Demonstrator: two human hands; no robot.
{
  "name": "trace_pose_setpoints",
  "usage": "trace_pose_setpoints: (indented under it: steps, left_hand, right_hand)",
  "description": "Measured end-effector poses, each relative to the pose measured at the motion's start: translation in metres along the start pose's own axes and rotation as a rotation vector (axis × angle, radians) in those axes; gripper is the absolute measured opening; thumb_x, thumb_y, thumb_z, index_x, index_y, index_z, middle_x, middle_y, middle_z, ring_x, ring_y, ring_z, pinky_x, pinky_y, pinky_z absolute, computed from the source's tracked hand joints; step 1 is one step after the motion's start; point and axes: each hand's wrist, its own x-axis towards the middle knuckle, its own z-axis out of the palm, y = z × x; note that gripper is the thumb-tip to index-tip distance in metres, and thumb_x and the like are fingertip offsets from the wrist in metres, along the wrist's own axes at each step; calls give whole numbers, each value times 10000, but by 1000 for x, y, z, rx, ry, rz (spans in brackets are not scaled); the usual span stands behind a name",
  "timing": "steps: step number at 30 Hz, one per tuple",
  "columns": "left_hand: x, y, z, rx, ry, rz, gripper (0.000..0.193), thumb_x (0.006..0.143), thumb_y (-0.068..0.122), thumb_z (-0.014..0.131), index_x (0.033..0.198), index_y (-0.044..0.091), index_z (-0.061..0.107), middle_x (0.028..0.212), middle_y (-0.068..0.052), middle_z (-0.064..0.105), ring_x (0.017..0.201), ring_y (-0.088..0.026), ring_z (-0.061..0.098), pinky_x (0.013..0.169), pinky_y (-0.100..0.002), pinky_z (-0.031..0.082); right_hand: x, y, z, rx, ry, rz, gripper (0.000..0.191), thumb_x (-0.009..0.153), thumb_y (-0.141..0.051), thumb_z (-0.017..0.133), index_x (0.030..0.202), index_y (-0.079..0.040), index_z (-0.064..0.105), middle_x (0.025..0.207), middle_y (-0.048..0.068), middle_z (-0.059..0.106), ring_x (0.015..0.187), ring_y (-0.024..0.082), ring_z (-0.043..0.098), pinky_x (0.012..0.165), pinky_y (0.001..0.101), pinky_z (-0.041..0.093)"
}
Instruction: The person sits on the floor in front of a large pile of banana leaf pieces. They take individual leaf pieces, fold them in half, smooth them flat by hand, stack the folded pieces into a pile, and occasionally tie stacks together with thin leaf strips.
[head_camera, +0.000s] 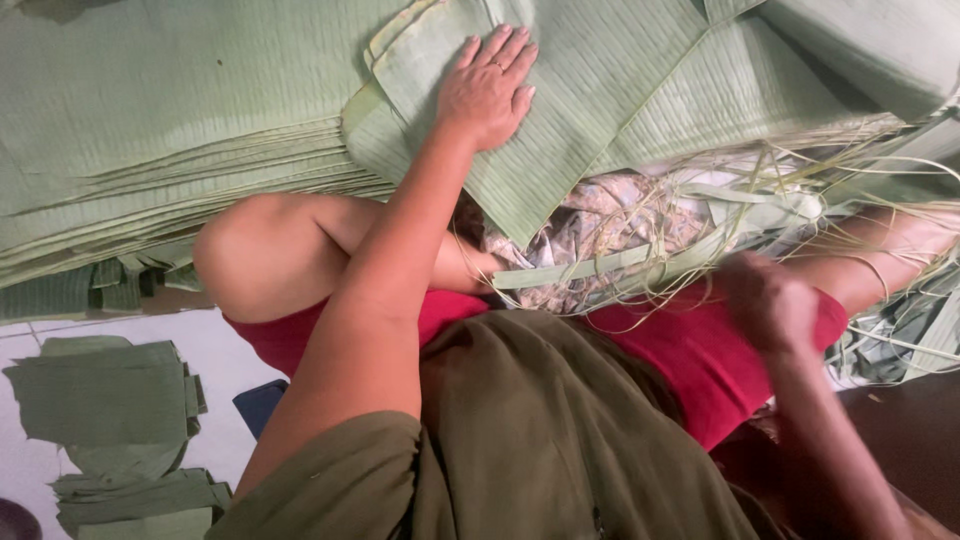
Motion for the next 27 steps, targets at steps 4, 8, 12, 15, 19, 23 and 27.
trace_pose_setpoints:
  steps: [4,8,12,15,19,23,27]
  left_hand:
    - [9,5,3,39,-12,-33,612,987,356,512,1529,77,445,1629,-104,328,1506,-305,251,1205,-540,191]
    - [15,28,12,26,175,145,483,905,203,587,1387,174,616,1532,-147,455,1424,-337,370,1139,-540,308]
    - [9,44,14,-8,242,233,325,881,231,643,1190,151,700,1337,-142,564,1282,-325,476,1030,-529,407]
    - [5,48,7,-14,252,238,320,857,256,656,1153,146,711,1270,-134,586,1216,-322,497,965,-526,422]
    - [2,54,-7,17,268,217,300,872,269,665,1147,159,713,1237,-124,590,1192,-308,503,932,-503,427]
    - [6,59,-12,-33,127,81,507,848,375,662,1313,171,658,1454,-194,486,1400,-382,369,1090,-581,337]
    - [30,37,-3,81,-275,-169,748,910,573,589,1537,193,442,1663,-141,281,1574,-426,33,1211,-695,95]
  right_hand:
    - [8,-3,-49,180,418,-146,230,1012,-310,617,1129,-143,721,1169,106,725,1116,291,663,983,479,502]
    - [69,-55,-111,809,531,-124,497,1026,-333,601,1426,-37,604,1298,223,687,1135,336,684,888,443,563]
    - [134,-103,-135,1944,82,33,365,1053,-278,598,1315,-25,614,1077,84,756,909,152,748,695,228,575]
    - [157,-121,-132,2002,-63,76,265,1044,-243,706,1137,5,705,845,58,701,667,131,604,510,217,419]
    - [153,-133,-131,1504,151,-45,238,1049,-224,722,975,2,723,807,79,646,685,144,537,594,253,413]
    - [113,-113,-151,1722,212,-2,178,1028,-193,669,972,-28,709,970,64,719,840,114,652,790,253,567]
    - [27,-82,-158,2094,95,-82,159,1058,-92,549,1006,40,621,985,139,678,848,197,649,963,401,646]
